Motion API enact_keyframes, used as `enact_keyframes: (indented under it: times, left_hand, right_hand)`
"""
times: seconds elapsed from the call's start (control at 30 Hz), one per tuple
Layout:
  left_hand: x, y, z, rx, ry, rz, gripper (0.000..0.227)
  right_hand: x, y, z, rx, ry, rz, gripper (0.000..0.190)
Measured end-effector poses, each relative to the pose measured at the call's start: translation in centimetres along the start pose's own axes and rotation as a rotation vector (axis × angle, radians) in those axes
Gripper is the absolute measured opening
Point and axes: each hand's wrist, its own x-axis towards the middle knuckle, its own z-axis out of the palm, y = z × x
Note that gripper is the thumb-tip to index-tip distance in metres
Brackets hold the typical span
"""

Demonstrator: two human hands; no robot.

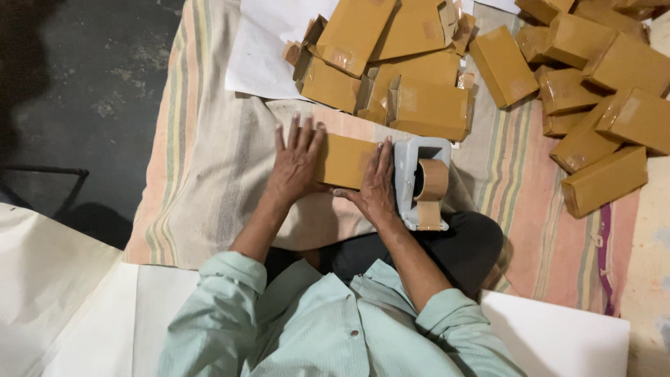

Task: The person sits on a mat and repeatedly picks up small cardboard boxes, folds the flaps, and seals them using a handheld tape dispenser. Finished boxes are placed into a growing pile to the right.

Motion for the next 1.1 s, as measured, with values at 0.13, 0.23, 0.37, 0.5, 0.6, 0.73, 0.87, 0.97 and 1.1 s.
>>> enact_keyframes:
  times: [0.13, 0.23, 0.37, 0.5, 0.6, 0.73, 0.87, 0.97, 1.1]
  left_hand:
    - [1.3, 1.2, -1.1, 0.025, -0.053, 0.120, 0.134]
    - [2.1, 2.4, -1.2, 0.065, -0.139, 0.122, 0.122]
    - [3.1, 3.4, -0.9, 0.099, -0.129, 0.134, 0.120]
    - [2.6, 3.1, 0.1, -0.034, -0.012, 0.170, 0.115]
    - [2.4, 2.5, 0.6, -0.044, -0.062, 0.159, 0.116]
    - [2.3, 2.9, 1.9, 0.050, -0.007, 0.191, 0.120]
    - [2.1, 3.5, 1.4, 0.050, 0.043, 0.236, 0.124]
    - [1.1, 3.0, 0.4, -0.001, 0.028, 0.230, 0.127]
    - [-0.3, 0.9, -1.0, 0.119, -0.044, 0.044, 0.128]
  right_hand:
    - [0.3, 0.2, -0.3, 0.013, -0.059, 0.022, 0.138]
    - [-0.4, 0.1, -0.3, -0.004, -0.091, 0.046, 0.132]
    - [0.5, -0.1, -0.6, -0.056, -0.115, 0.058, 0.127]
    - [0.6, -0.6, -1.4, -0.033, -0.154, 0.077, 0.129]
    - [1.0, -1.2, -1.8, 0.006, -0.172, 0.127, 0.128]
    - [1.4, -1.3, -2.0, -0.261, -0.290, 0.032, 0.124]
    - [2.3, -1.3, -1.8, -0.465, -0.355, 0.014, 0.125]
    - [2.1, -1.3, -1.9, -0.402, -0.327, 0.032, 0.133]
    - [2.4, -1.6, -1.9, -0.280, -0.332, 0.088, 0.152]
